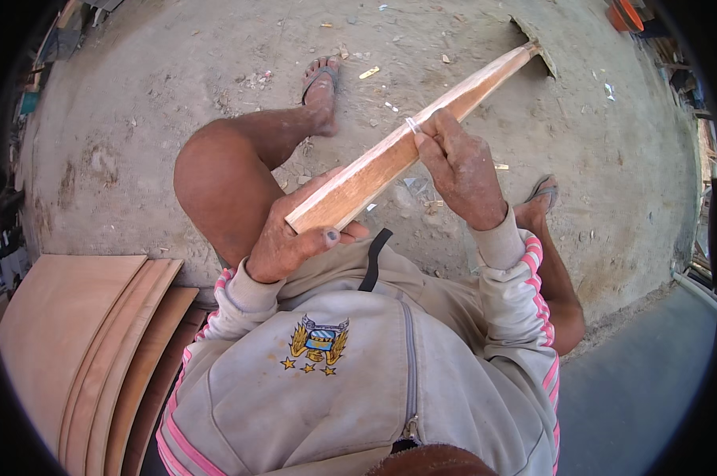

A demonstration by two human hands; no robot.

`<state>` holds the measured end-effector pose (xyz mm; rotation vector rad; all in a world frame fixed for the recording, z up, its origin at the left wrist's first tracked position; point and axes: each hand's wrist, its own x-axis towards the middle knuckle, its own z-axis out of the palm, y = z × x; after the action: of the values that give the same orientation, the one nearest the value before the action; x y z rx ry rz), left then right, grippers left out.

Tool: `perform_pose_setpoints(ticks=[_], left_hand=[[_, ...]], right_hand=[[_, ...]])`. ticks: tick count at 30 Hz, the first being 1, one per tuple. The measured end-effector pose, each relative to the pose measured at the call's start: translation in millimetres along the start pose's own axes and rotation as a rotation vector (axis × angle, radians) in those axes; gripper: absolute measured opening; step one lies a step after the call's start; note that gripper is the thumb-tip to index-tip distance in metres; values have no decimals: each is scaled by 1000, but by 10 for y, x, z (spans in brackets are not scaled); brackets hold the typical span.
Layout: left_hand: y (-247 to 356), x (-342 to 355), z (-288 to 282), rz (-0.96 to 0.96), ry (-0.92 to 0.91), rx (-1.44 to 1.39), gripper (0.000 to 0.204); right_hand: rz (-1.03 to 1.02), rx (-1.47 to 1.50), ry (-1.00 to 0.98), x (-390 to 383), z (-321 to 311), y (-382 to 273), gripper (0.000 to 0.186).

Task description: The person holds a wooden tool handle and uses a small metal blade to scrape and sharpen the wood surface. They rotate the handle to work on different sides, removing wood shavings with the blade.

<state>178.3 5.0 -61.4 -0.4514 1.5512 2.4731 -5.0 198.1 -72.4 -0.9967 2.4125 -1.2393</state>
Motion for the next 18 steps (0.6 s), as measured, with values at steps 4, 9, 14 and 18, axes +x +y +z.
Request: perform_pose_setpoints(ticks=[4,9,14,18], left_hand=[[-31,18,-14,-7,4,-20,80],[-40,17,-15,8,-4,6,82],[-16,28,33,-22,-51,51,87],[-37,28,-51,-70,-147,-23,100]], right_hand=[[-104,-61,-11,-23,-61,-34,11],[-109,-47,-40,-37,87,-62,11],[36,-158,192,139,-306,790,15],[411,488,124,44,-550,691,17]])
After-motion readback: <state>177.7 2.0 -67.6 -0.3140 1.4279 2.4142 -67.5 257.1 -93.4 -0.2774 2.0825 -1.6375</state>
